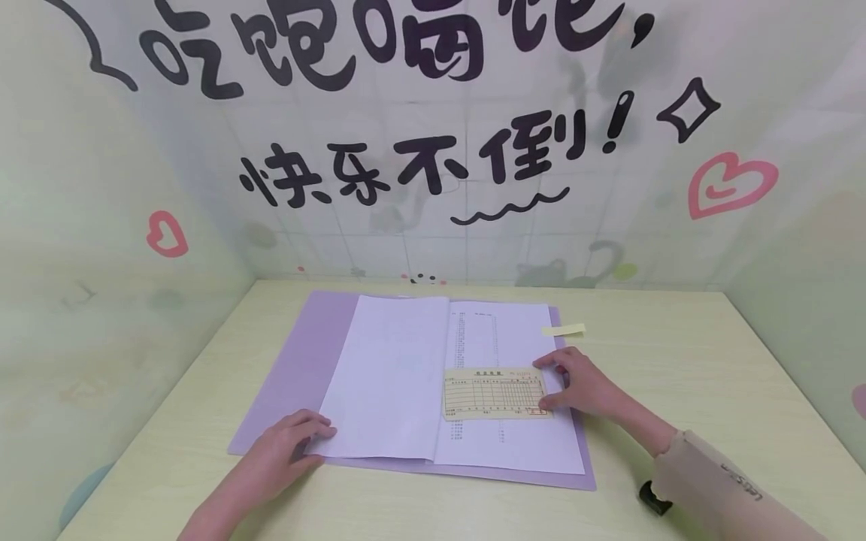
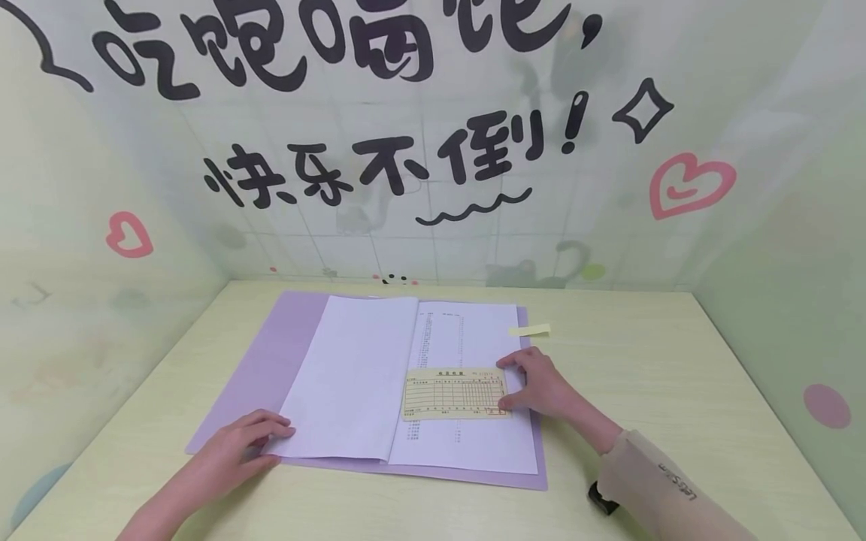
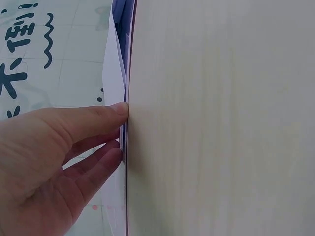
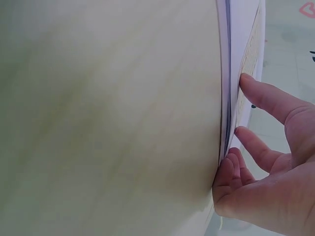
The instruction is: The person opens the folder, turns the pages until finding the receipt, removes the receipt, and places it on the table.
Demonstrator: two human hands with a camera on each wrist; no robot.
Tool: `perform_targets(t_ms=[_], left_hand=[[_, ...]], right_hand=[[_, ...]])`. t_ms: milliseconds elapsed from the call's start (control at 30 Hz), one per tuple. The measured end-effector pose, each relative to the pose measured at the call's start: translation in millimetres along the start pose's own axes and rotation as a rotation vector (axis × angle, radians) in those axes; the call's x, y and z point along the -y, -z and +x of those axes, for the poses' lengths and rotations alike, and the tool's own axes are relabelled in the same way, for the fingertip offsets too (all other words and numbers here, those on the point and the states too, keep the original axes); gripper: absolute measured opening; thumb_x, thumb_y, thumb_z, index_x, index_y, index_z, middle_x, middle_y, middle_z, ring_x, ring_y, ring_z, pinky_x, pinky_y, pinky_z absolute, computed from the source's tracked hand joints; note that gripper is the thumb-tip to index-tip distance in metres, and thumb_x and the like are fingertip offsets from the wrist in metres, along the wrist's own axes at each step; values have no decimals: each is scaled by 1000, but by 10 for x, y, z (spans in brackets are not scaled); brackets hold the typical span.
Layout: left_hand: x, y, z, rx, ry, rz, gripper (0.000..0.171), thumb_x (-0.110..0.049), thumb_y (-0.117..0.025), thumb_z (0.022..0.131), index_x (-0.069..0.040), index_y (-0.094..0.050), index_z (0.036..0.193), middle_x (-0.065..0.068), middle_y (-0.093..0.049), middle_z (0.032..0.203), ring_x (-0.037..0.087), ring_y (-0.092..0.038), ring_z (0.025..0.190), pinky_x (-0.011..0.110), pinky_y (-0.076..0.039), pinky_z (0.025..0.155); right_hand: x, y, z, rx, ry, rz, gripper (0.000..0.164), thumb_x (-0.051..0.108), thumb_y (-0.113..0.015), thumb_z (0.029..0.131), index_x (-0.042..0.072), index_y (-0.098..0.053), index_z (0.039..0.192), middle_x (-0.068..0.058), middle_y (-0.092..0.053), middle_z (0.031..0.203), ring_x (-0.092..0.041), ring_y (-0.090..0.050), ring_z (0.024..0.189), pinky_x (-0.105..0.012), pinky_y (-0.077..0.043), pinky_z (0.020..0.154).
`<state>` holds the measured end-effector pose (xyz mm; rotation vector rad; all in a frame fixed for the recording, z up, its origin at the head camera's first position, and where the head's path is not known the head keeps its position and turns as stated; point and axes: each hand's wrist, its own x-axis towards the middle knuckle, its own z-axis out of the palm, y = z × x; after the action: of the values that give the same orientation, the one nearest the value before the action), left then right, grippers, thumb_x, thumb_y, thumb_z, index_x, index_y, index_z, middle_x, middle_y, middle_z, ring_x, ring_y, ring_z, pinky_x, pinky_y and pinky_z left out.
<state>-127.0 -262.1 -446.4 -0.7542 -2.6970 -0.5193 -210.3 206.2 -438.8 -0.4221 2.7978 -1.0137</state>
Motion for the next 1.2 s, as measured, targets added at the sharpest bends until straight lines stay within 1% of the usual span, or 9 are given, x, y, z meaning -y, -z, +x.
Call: perform_targets(t_ms=[367, 700, 833, 933, 1067, 1200], left_hand=[[-8, -1, 0, -9, -3, -5, 40, -2, -86, 64, -14, -73, 100, -4, -68, 106, 20, -67, 96, 31, -60, 81], [4, -4, -1, -12, -9, 1, 40, -2, -86, 63, -15, -73, 99, -4, -68, 106, 21, -66, 96, 32, -60, 82], [8, -4, -5, -14, -11, -8, 41, -1, -86, 63, -15, -73, 99, -4, -68, 106, 20, -66, 96, 31, -60, 81], [8, -7, -9, -20, -17, -7, 41, -1, -86, 63, -14, -73, 99, -4, -68, 106, 20, -66, 96, 31, -59, 81], [9, -16, -14, -26, -21, -1, 41, -2, -87, 63, -14, -73, 99, -4, -68, 106, 19, -66, 96, 32, -59, 82], [15, -13, -14, -19, -14, 6, 40, -3, -87, 64, -15, -74, 99, -4, -68, 106, 19, -66, 96, 31, -59, 82]], right_hand=[[31, 1, -16, -4, -17, 5, 57, 19, -88, 71, 5, -64, 120, -19, -54, 121, -30, -50, 107, -39, -44, 89], [55, 0, -36, -28, 18, 2, 46, 18, -88, 71, 7, -66, 111, -19, -55, 120, -29, -50, 106, -38, -44, 88], [63, -5, -40, -41, 31, -11, 46, 16, -87, 71, 7, -67, 110, -16, -57, 114, -27, -50, 102, -36, -43, 86], [65, -8, -40, -43, 40, -3, 45, 14, -86, 71, 6, -66, 111, -11, -60, 106, -22, -50, 96, -31, -44, 82], [55, -10, -34, -29, 39, 51, 45, 9, -84, 73, 5, -63, 112, -5, -59, 95, -18, -50, 87, -22, -44, 74], [40, -13, -31, -15, 36, 118, 48, 6, -82, 75, 4, -58, 116, -4, -56, 87, -15, -49, 80, -18, -42, 66]])
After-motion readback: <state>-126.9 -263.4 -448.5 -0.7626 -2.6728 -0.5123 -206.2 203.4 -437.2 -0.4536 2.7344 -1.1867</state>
